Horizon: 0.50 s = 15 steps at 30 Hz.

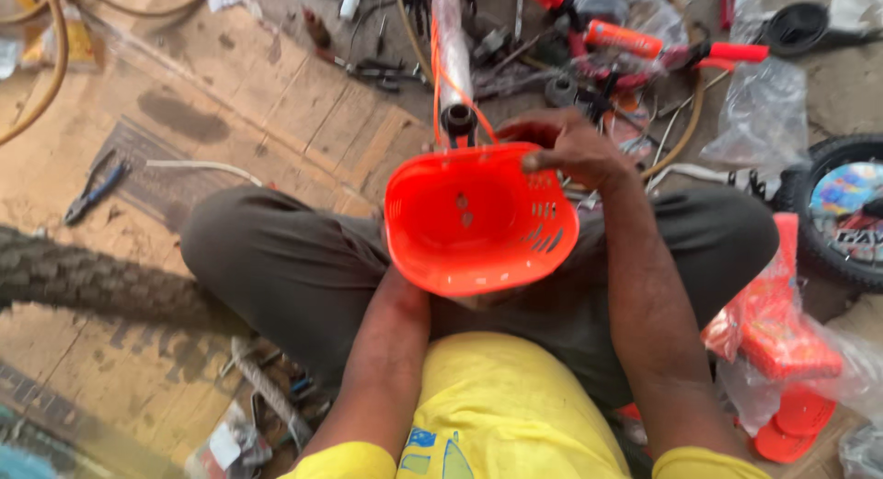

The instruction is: The person attaches a red plastic basket to the front of a bicycle using a wrench to tighten the bolts. They then install the handlebars, which include grips and brake levers, onto the bicycle frame and secure them with a screwdriver.

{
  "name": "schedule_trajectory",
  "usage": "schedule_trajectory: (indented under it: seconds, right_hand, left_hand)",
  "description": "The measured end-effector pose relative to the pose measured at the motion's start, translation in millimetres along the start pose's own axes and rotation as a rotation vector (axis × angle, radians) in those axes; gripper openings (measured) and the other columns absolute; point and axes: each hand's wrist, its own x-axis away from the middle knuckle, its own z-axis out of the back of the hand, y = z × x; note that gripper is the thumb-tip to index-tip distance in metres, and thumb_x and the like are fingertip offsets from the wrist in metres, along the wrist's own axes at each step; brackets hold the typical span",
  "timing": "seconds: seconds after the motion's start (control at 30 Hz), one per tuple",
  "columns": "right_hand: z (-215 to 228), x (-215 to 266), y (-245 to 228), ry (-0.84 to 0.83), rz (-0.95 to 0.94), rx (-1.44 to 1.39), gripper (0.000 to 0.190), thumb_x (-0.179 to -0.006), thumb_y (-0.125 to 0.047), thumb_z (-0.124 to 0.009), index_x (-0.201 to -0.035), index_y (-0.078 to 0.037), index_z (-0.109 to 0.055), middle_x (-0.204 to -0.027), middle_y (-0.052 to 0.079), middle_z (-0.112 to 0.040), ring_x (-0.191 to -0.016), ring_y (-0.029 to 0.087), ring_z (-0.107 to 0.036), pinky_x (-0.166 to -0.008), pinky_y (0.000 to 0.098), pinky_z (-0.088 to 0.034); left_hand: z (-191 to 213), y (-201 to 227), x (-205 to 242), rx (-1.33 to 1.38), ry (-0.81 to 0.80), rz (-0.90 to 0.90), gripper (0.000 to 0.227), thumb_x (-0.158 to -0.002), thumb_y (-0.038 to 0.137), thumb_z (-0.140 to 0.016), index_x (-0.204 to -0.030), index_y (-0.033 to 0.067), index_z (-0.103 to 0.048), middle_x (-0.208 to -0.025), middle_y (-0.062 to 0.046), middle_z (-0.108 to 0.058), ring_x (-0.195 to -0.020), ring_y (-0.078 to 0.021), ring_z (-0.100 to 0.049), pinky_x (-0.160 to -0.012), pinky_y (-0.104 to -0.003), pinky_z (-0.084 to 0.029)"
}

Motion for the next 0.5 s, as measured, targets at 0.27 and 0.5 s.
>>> schedule_trajectory:
  seconds: [0.27,0.5]
  right_hand:
    - [42,-11,60,0.209,0.090,-0.721,0.056,-0.093,-0.033,-0.077,-0.134,0.003,-0.064,-0.123,0.015,-0.070,-0.117,0.027,-0.067,-0.106,0.0416,-0.051]
    - [0,-48,125,0.462,0.068,-0.704,0.048,-0.092,-0.028,-0.075,-0.130,-0.001,-0.067,-0.125,0.013,-0.071,-0.118,0.027,-0.067,-0.104,0.0406,-0.052]
  left_hand:
    - [4,11,-13,-0.042,0.024,0.025,0.046,-0.100,0.041,-0.070,-0.089,-0.0035,-0.069,-0.080,-0.012,-0.067,-0.068,-0.0169,-0.060,-0.063,-0.039,-0.049]
    - [-3,52,-61,-0.039,0.029,-0.037,0.047,-0.100,0.043,-0.067,-0.091,-0.0028,-0.069,-0.082,-0.013,-0.068,-0.071,-0.0186,-0.061,-0.066,-0.040,-0.050]
